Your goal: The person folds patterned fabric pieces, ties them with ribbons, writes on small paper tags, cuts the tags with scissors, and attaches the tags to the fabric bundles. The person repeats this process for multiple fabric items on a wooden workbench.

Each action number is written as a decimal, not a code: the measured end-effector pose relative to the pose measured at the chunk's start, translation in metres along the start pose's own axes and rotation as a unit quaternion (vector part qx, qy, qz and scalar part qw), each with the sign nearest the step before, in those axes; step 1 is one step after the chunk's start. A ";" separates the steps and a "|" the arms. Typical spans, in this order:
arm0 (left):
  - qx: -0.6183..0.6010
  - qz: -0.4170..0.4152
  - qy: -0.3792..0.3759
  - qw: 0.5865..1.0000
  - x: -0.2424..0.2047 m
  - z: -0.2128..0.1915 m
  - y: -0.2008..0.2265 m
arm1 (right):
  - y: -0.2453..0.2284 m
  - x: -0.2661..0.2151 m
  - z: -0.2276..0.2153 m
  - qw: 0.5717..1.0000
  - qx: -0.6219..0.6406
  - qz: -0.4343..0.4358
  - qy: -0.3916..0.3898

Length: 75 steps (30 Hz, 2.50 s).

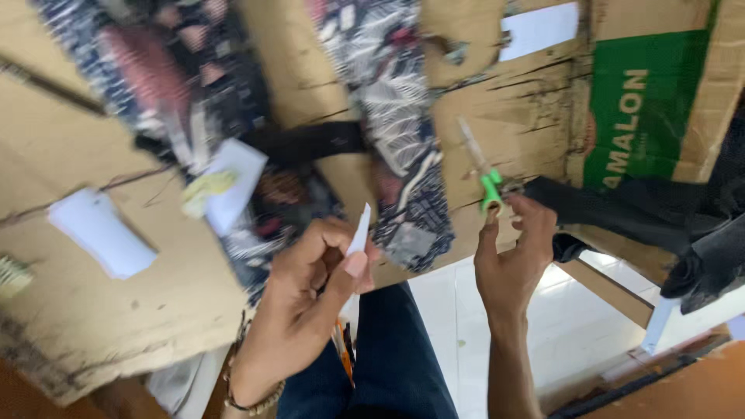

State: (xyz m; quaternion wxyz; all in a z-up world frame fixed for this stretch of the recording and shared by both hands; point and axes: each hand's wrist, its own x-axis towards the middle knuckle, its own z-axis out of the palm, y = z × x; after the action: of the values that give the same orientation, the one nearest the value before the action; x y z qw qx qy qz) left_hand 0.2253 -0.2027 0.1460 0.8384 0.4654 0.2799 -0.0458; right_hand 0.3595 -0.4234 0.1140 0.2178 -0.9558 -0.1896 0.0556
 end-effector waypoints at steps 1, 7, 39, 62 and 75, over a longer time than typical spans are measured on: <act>0.005 -0.009 -0.007 1.000 0.012 0.013 -0.004 | 0.018 0.006 0.001 1.000 -0.016 -0.021 -0.013; 0.055 -0.019 0.021 0.998 0.055 0.078 -0.038 | 0.075 0.021 -0.005 0.994 -0.057 -0.016 -0.090; 0.110 0.064 0.153 0.980 0.131 0.181 -0.064 | 0.101 0.025 -0.017 0.823 0.479 0.171 -0.253; 0.036 0.026 0.169 0.985 0.125 0.174 -0.066 | 0.094 -0.019 0.013 0.730 0.589 0.255 -0.234; 0.162 0.061 0.048 0.984 0.121 0.134 -0.024 | 0.127 0.018 -0.012 0.699 0.592 0.170 -0.362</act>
State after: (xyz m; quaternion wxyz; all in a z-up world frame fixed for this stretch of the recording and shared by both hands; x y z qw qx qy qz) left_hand 0.3761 -0.3021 0.1211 0.7387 0.6129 0.2799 -0.0168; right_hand 0.4215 -0.5266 0.0687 0.6403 -0.5514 -0.0160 0.5345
